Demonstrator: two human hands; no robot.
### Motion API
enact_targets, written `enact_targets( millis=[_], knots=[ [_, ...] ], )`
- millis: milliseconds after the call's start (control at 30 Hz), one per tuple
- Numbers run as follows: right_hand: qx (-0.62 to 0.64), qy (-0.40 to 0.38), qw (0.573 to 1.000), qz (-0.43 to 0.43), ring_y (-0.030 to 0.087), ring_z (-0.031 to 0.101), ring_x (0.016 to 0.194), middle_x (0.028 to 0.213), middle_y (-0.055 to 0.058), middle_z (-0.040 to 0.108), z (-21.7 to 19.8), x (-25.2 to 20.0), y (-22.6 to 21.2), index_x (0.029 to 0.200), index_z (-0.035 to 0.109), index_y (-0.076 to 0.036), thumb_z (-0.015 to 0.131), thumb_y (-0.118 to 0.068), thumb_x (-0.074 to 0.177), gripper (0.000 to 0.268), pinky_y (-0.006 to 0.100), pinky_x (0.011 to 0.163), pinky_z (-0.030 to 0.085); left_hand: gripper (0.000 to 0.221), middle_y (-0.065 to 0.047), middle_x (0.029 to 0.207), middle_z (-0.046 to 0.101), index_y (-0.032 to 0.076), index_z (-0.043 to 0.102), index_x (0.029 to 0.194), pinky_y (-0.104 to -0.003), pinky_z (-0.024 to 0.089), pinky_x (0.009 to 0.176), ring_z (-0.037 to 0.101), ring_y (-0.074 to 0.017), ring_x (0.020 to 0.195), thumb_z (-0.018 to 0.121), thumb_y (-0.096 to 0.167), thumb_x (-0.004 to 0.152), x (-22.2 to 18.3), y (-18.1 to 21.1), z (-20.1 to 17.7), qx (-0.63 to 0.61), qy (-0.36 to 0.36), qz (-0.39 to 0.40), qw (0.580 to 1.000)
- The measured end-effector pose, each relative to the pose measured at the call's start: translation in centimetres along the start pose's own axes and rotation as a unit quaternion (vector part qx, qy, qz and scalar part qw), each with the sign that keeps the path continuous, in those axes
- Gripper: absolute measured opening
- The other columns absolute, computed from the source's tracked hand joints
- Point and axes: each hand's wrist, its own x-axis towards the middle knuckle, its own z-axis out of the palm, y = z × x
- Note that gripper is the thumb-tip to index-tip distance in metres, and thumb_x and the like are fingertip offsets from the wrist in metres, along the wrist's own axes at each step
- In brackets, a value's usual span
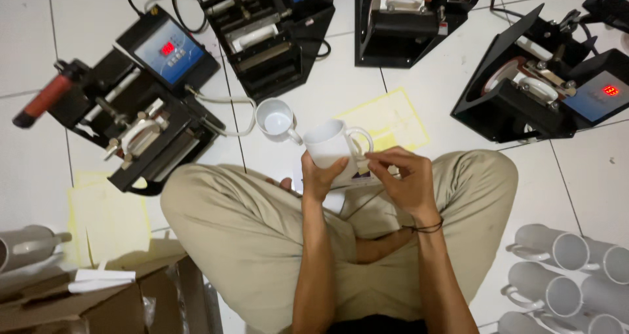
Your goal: The person places a mug into a heat press, closes the lever, and then removes another mug from a different press. Later, the person applies a small adhesive print to a white mug by hand.
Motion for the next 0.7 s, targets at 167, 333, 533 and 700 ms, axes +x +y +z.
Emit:
enact_targets(
  millis=[167, 333, 533, 700],
  knots=[
    [-0.023, -0.008, 0.998, -0.054, 0.018, 0.065, 0.068, 0.079, 0.009, 0.077, 0.2, 0.0, 1.5, 0.116, 0.078, -0.007, 0.088, -0.001, 0.075, 0.042, 0.030, 0.066, 0.053, 0.061, -0.009, 0.095, 0.071, 0.005, 0.068, 0.113, -0.039, 0.052, 0.086, 0.061, -0.0192, 0.093, 0.097, 0.030, 0.065, -0.1, 0.6, 0.3, 0.007, 0.000, 0.031, 0.999],
    [-0.034, -0.011, 0.999, -0.025, 0.018, 0.059, 0.069, 0.078, 0.006, 0.077, 0.8, 0.0, 1.6, 0.124, 0.075, -0.009, 0.086, 0.000, 0.076, 0.051, 0.031, 0.069, 0.049, 0.061, -0.008, 0.096, 0.072, 0.007, 0.069, 0.114, -0.039, 0.053, 0.085, 0.064, -0.0170, 0.092, 0.096, 0.034, 0.067, -0.3, 0.0, 0.3, -0.014, 0.001, 0.028, 0.999],
    [-0.035, 0.020, 0.999, -0.011, 0.014, 0.056, 0.070, 0.078, 0.002, 0.077, 1.4, 0.3, 2.2, 0.123, 0.075, -0.011, 0.086, -0.004, 0.077, 0.048, 0.028, 0.068, 0.047, 0.074, -0.011, 0.101, 0.070, 0.005, 0.068, 0.118, -0.041, 0.051, 0.089, 0.062, -0.0211, 0.097, 0.099, 0.042, 0.061, 0.4, -2.1, 0.1, 0.002, -0.007, 0.008, 1.000],
    [-0.037, 0.033, 0.999, 0.000, 0.015, 0.056, 0.069, 0.078, 0.003, 0.077, 1.7, 0.7, 2.0, 0.124, 0.074, -0.011, 0.085, -0.003, 0.079, 0.047, 0.029, 0.069, 0.046, 0.074, -0.008, 0.101, 0.071, 0.007, 0.068, 0.117, -0.041, 0.051, 0.090, 0.063, -0.0202, 0.096, 0.100, 0.038, 0.057, 0.4, -2.4, 0.0, 0.010, -0.012, -0.012, 1.000]
  ],
)
